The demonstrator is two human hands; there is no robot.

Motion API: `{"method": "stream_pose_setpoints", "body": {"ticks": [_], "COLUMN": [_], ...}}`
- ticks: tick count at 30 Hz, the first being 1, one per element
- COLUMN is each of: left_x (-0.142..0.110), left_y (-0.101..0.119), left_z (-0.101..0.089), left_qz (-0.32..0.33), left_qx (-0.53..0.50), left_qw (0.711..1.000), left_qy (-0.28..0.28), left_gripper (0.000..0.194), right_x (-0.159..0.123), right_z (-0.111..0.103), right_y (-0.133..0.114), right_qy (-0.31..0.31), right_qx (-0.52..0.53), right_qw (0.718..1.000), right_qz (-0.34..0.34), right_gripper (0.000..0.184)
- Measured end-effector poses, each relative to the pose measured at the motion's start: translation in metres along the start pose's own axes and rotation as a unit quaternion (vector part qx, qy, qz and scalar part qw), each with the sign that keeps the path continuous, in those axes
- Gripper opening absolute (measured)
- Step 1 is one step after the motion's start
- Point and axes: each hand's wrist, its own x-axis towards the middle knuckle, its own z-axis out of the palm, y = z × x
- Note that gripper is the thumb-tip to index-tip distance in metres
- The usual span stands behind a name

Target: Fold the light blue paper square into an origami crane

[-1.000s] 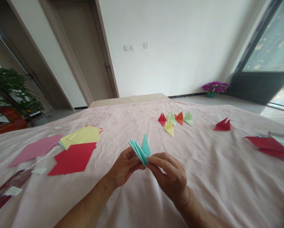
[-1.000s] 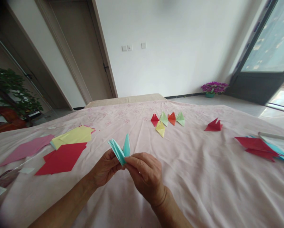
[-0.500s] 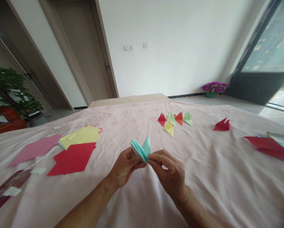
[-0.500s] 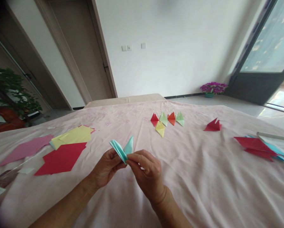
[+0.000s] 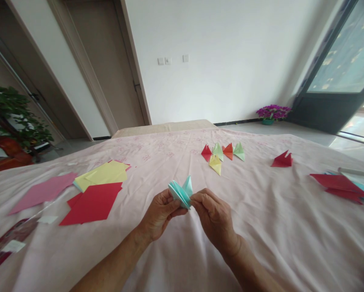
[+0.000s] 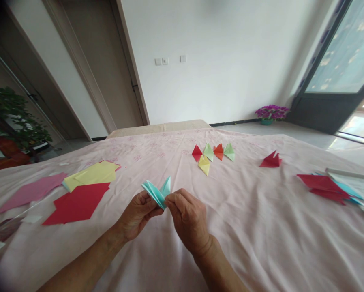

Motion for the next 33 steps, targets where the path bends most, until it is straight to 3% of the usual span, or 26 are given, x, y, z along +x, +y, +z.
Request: {"method": "stream_pose_setpoints", "body": {"ticks": [8, 16, 26, 33], "left_x": [0.001, -0.001, -0.005, -0.007], "left_y": [-0.001, -0.003, -0.002, -0.006], "left_z": [0.0, 0.002, 0.007, 0.01], "left_qz": [0.0, -0.035, 0.016, 0.065], "left_qx": [-0.048, -0.05, 0.036, 0.077], "left_qw": [0.999, 0.998, 0.999, 0.993], "left_qy": [0.019, -0.012, -0.001, 0.067], "left_gripper": [0.029, 0.028, 0.024, 0.027], "right_x": [0.0, 0.001, 0.001, 0.001], "right_z": [0.002, 0.003, 0.001, 0.003], "right_y": [-0.003, -0.003, -0.004, -0.001], "right_qy": [0.082, 0.074, 0.024, -0.019], "right_qx": [0.069, 0.097, 0.067, 0.073], "right_qw": [0.994, 0.992, 0.996, 0.995], "right_qz": [0.028, 0.033, 0.059, 0.069], "right_gripper": [0.012, 0.014, 0.008, 0.013]}}
